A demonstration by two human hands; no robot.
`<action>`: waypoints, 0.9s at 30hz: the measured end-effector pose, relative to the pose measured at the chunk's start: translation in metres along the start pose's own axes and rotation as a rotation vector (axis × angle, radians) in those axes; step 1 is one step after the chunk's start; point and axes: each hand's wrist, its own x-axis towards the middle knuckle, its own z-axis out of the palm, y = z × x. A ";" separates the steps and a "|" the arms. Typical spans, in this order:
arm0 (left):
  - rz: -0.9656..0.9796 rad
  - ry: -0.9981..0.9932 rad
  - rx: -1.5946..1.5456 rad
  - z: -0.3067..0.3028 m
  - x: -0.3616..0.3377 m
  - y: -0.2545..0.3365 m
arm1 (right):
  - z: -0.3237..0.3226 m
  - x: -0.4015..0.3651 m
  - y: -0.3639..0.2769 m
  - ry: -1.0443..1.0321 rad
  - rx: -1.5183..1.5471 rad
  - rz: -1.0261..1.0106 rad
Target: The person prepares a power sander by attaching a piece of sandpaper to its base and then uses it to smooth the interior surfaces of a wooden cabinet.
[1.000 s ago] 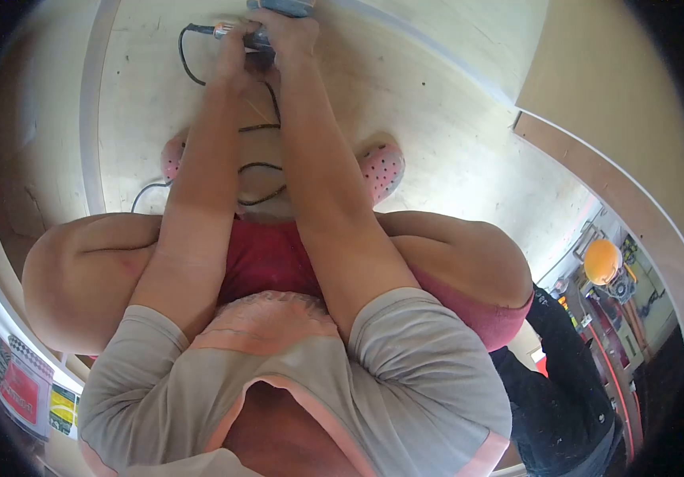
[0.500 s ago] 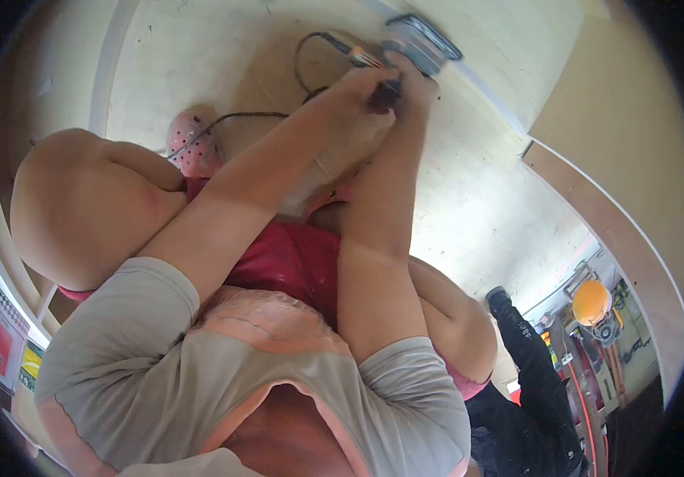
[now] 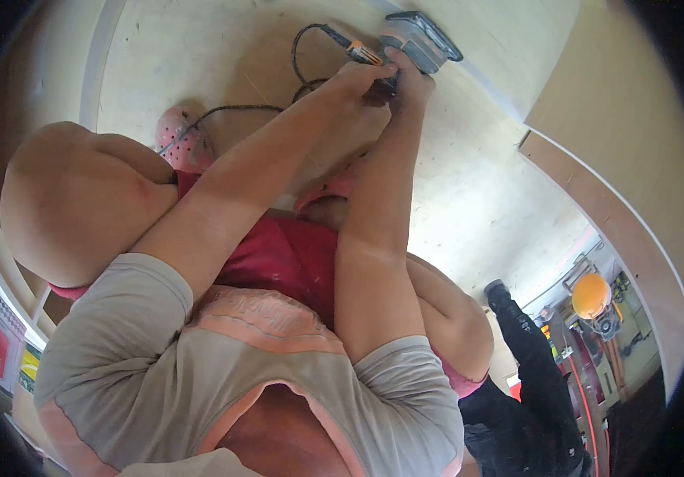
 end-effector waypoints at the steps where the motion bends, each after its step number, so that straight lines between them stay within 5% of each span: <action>1: 0.000 0.002 -0.005 0.001 -0.001 -0.002 | -0.002 0.001 0.001 -0.006 -0.010 -0.019; 8: -0.018 -0.085 0.000 0.006 0.004 -0.011 | -0.015 -0.002 0.002 0.007 0.028 -0.073; 20: -0.022 -0.085 -0.218 -0.052 -0.007 0.017 | 0.058 -0.023 0.011 -0.073 0.136 -0.174; 27: 0.096 0.021 -0.210 -0.090 -0.032 0.049 | 0.106 -0.023 0.004 -0.188 -0.004 0.044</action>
